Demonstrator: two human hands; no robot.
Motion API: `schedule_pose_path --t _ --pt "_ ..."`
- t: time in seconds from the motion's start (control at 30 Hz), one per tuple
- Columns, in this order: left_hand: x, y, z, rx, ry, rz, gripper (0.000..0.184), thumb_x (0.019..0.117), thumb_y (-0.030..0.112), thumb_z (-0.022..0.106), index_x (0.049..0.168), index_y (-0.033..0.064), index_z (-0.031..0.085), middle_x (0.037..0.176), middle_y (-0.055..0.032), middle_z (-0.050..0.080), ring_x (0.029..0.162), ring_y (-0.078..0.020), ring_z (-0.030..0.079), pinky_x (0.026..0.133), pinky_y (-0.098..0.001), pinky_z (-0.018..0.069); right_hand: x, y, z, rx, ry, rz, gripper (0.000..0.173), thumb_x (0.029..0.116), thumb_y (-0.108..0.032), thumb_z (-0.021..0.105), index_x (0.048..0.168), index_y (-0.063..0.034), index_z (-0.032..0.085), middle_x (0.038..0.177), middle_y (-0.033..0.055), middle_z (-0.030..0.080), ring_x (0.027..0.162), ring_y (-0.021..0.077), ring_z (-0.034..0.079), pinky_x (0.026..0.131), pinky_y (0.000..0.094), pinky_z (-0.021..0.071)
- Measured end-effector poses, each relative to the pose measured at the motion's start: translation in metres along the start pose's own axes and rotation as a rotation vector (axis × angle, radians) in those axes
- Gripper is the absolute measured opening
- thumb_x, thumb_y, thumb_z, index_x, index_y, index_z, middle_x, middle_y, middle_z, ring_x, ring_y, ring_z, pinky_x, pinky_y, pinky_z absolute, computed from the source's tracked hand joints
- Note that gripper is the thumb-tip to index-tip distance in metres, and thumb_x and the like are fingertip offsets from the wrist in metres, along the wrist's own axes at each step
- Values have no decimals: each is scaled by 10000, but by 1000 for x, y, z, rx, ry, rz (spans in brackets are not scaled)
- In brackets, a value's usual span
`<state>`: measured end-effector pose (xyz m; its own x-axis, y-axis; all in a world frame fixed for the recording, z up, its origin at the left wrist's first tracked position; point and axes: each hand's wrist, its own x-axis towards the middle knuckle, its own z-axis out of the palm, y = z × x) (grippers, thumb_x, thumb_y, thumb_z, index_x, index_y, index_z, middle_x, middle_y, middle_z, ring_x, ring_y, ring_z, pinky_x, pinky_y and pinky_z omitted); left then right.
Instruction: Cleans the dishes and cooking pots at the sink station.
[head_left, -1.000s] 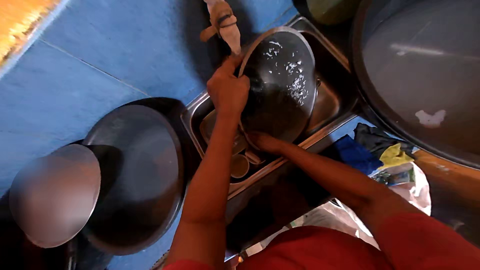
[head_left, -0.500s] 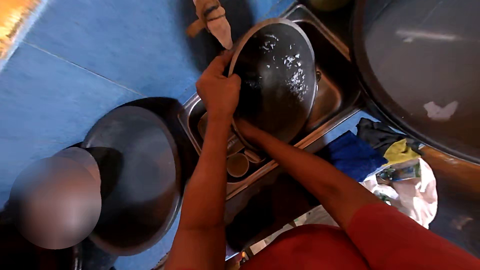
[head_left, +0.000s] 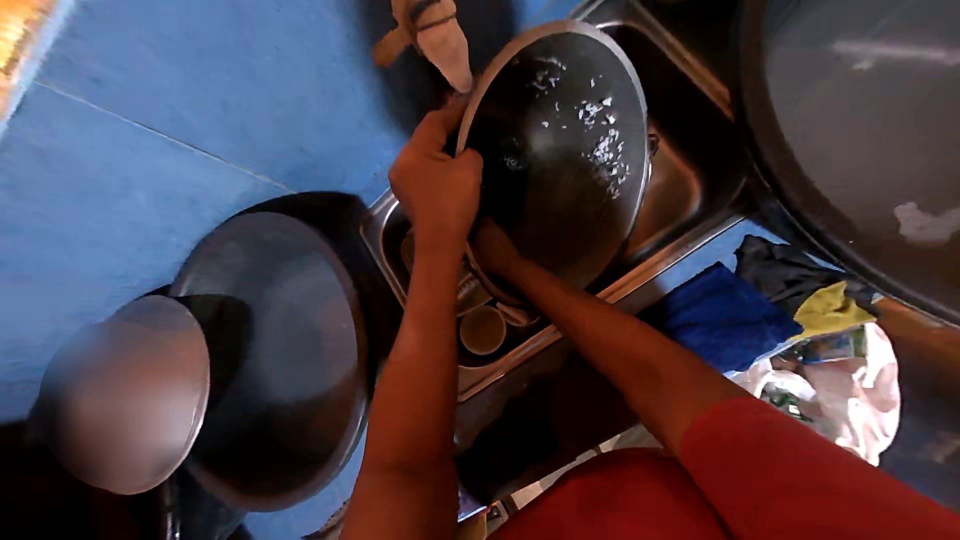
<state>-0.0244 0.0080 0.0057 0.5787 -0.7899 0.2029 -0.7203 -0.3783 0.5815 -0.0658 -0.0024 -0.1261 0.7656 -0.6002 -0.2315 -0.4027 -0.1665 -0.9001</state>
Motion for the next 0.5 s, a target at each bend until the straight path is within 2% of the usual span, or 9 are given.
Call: schedule_pose_path --t 0.03,0.07,0.13,0.2,0.23,0.3,0.37,0.43,0.5 --pt "1 -1 0 -3 2 -5 429 858 94 627 1271 163 719 1217 2 736 1128 -92 675 967 -352 533 1 15 -2 -126 -58 61 421 1060 -233 543 1422 -22 575 1448 243 555 1343 398 537 1121 548 431" --pt "2 -2 -1 -9 3 -13 436 856 93 628 1276 169 717 1223 9 735 1133 -86 675 971 -349 535 0 29 -3 -219 -75 103 378 1036 -236 578 1362 -54 640 1379 243 610 1288 427 576 1068 602 461" --pt "3 -3 -2 -21 3 -29 447 853 89 628 1283 172 716 1230 11 732 1141 -90 672 977 -355 531 -3 33 -8 -270 -124 170 361 1022 -219 604 1331 -41 659 1403 261 580 1319 465 530 1081 642 425" --pt "3 -2 -2 -35 -3 -42 453 847 82 624 1283 164 713 1242 10 728 1162 -96 664 989 -360 527 -3 12 -4 -186 -98 126 375 1032 -206 589 1333 13 640 1425 265 564 1356 441 505 1121 609 393" --pt "3 -2 -2 -40 -5 -41 454 847 80 626 1285 166 712 1243 14 727 1161 -93 664 991 -357 527 1 1 2 -78 -51 46 391 1042 -184 571 1369 26 609 1438 257 560 1365 409 511 1142 567 392" --pt "4 -3 -1 -34 3 -26 451 843 83 630 1277 166 718 1221 10 735 1136 -92 673 977 -357 530 14 0 19 181 76 -130 376 1037 -149 566 1355 49 599 1348 258 618 1265 353 596 1097 483 454" --pt "4 -3 -1 -23 1 -16 435 845 83 627 1266 151 719 1205 -14 737 1128 -112 674 969 -376 528 4 10 16 274 -15 -184 415 1064 -136 521 1453 8 520 1417 229 580 1302 310 575 1123 451 445" --pt "6 1 -1 -3 -7 -16 429 866 90 622 1280 151 712 1214 -21 737 1138 -121 678 981 -387 527 -4 39 6 56 -151 -168 448 1070 -154 511 1499 -30 490 1469 218 552 1361 346 534 1161 512 402" --pt "6 2 0 11 2 -11 424 866 87 617 1273 151 716 1200 -26 743 1126 -129 685 972 -391 531 -7 71 -5 -231 -243 -114 463 1042 -125 545 1501 -69 510 1429 231 581 1313 418 561 1104 605 428"
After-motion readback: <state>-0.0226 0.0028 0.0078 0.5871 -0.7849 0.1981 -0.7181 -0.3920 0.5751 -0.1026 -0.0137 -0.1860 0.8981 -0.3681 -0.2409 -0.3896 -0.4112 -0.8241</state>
